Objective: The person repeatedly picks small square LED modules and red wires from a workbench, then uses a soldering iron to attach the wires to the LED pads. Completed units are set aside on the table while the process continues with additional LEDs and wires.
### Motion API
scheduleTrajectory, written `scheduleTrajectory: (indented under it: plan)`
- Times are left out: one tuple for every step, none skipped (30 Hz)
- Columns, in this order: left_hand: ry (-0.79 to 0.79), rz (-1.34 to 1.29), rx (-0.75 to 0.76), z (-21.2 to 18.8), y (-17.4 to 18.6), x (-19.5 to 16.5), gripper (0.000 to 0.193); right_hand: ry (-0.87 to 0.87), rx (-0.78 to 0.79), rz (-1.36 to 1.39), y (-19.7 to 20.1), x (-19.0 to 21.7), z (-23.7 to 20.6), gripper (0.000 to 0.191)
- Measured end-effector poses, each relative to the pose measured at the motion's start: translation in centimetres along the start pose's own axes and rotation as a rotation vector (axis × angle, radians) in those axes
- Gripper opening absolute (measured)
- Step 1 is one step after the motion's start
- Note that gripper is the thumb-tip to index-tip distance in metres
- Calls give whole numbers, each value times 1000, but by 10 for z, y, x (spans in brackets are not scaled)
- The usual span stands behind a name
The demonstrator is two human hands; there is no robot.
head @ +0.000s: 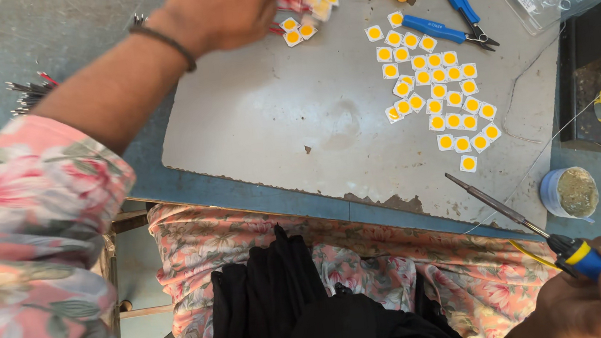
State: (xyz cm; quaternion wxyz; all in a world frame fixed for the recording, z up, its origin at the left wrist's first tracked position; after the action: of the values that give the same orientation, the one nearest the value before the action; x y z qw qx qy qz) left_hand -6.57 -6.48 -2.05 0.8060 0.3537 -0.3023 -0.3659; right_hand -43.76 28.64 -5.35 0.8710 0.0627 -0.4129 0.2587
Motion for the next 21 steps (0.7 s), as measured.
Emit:
scheduleTrajectory:
  plan:
    - [92, -71, 12, -4, -4, 1, 17, 1, 2, -1, 0, 0, 0, 23]
    - [72, -83, -18, -5, 1, -4, 19, 3, 4, 0, 0, -1, 1, 23]
    - [54, -97, -47, -6, 7, -7, 24, 4, 4, 1, -1, -2, 1, 23]
    - [36, -113, -76, -5, 13, -8, 30, 4, 9, 0, -1, -3, 1, 23]
    - [49, -108, 4, -4, 8, -4, 34, 5, 8, -4, -1, -4, 2, 23]
    - [62, -102, 83, -3, 3, 0, 37, 4, 11, -6, -2, -5, 2, 23]
    - [74, -95, 163, -4, -3, 2, 41, 2, 13, -4, -1, -6, 2, 23]
    - [73, -48, 227, -5, -8, 3, 32, 2, 15, -3, -1, -7, 1, 24]
    - [71, 1, 288, -6, -12, 5, 23, 2, 16, -2, -1, -7, 2, 24]
    - [68, 51, 349, -8, -17, 7, 15, 1, 14, -1, 1, -7, 1, 24]
    - [33, 104, 345, -5, -18, 6, 11, 2, 18, 2, 2, -7, 1, 24]
    - [-1, 156, 340, -3, -20, 4, 7, 0, 23, 7, 3, -6, 0, 24]
    - [-34, 207, 335, -1, -22, 3, 6, -7, 26, 17, 4, -7, -2, 24]
    - [-44, 220, 335, 1, -26, 3, 6, -6, 28, 28, 6, -6, -3, 24]
    - [-53, 235, 336, 3, -29, 2, 7, -5, 30, 42, 7, -6, -6, 24]
    - [-62, 250, 338, 4, -32, 2, 8, -5, 34, 71, 9, -5, -6, 24]
    - [-52, 225, 303, 6, -30, 2, 7, -6, 37, 99, 11, -5, -7, 23]
    - [-43, 201, 268, 9, -29, 1, 7, -6, 34, 102, 14, -5, -7, 22]
    - [-34, 176, 233, 11, -26, 1, 7, -12, 29, 98, 18, -5, -9, 21]
    - [3, 158, 267, 10, -29, 4, 9, -19, 24, 95, 22, -4, -10, 21]
    - [39, 139, 301, 10, -31, 6, 12, -30, 16, 85, 27, -2, -13, 22]
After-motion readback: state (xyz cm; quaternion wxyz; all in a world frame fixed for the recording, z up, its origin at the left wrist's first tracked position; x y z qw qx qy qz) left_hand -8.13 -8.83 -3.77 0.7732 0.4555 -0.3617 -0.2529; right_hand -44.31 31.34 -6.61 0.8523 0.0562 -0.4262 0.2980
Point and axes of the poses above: each hand's wrist, its own z-axis towards the middle knuckle, its own y-axis out of the back of the hand, x = y × z, the point moved 10 cm from there along z, towards the middle knuckle, and after that the axes turned 12 degrees about -x, right-handed, at the moved point
